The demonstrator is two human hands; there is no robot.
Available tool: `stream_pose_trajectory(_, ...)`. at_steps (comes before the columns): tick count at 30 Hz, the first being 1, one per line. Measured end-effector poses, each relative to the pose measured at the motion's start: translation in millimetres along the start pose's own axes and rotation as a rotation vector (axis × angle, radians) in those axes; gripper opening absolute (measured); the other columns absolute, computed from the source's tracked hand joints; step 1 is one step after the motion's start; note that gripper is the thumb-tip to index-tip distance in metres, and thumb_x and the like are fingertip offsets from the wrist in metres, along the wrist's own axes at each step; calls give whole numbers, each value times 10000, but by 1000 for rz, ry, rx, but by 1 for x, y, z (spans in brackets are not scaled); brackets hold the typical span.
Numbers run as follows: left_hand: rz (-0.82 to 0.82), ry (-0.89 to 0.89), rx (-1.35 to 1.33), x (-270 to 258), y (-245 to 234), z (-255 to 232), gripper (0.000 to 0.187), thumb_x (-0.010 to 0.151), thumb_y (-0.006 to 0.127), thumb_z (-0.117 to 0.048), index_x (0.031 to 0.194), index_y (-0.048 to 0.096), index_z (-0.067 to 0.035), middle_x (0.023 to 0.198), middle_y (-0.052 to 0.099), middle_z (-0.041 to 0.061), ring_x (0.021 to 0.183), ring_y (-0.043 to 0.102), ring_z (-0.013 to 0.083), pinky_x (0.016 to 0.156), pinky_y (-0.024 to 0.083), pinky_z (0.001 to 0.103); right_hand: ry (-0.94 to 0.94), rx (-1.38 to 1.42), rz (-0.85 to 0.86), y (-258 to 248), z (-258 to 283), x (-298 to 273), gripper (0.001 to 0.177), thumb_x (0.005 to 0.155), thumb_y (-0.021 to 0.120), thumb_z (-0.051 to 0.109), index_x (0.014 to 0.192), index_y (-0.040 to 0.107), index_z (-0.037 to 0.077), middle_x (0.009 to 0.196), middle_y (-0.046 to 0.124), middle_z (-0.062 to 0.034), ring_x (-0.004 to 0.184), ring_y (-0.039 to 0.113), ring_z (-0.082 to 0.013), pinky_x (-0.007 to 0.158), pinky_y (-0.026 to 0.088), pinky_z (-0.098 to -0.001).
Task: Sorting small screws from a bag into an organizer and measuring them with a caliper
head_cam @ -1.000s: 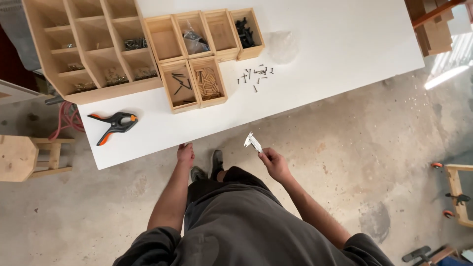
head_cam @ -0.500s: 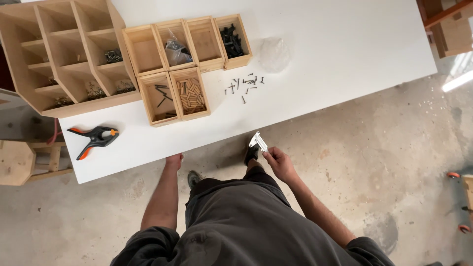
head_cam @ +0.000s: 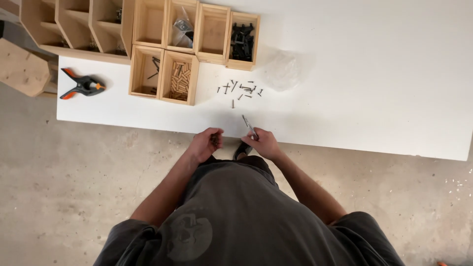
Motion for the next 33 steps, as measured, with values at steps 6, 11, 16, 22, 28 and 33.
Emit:
stream_pose_trajectory(6,73,203,55,18,63,-28,234,905,563,-39,1113,650,22,750,641,132,615,583,213,534,524,335,-72,-12,43,11,44,36,308,879,790,352,816,640,91,602,588,-114,627,617,-250,625,500,-397)
stream_pose_trajectory(11,137,275,88,-30,112,-97,445,902,490,-114,1289,578,87,770,602,101,610,547,176,507,494,306,-63,195,-11,-14,83,49,158,880,805,306,885,779,149,562,522,5,577,535,-111,565,472,-267)
stream_pose_trajectory(16,312,319,226,-45,138,-126,490,851,489,-64,1317,549,72,800,548,79,687,525,163,550,459,270,-41,133,-32,-31,105,57,100,901,728,264,912,790,187,585,569,-10,605,592,-139,591,488,-291)
stream_pose_trajectory(22,364,349,323,-51,135,-146,315,901,520,-80,1180,621,26,698,477,78,620,469,164,494,435,272,-93,60,-63,-36,119,64,150,929,750,297,997,769,165,659,607,-48,674,609,-172,647,500,-323)
stream_pose_trajectory(28,440,418,383,-39,127,-154,445,933,439,-88,1340,559,47,672,400,37,558,429,139,465,344,266,-185,130,-49,-37,142,63,121,881,807,206,987,808,148,602,480,2,622,538,-126,623,461,-284)
stream_pose_trajectory(33,435,382,342,-46,125,-157,437,921,449,-100,1310,593,39,688,410,31,573,389,127,457,326,247,-207,102,-64,-31,118,78,97,908,781,194,991,788,145,589,481,-8,601,539,-142,613,469,-301)
Point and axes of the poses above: each hand's wrist, its own x-axis towards the middle knuckle, its own y-axis out of the palm, z = x × y, the point moved 9 cm from there along x, towards the middle knuckle
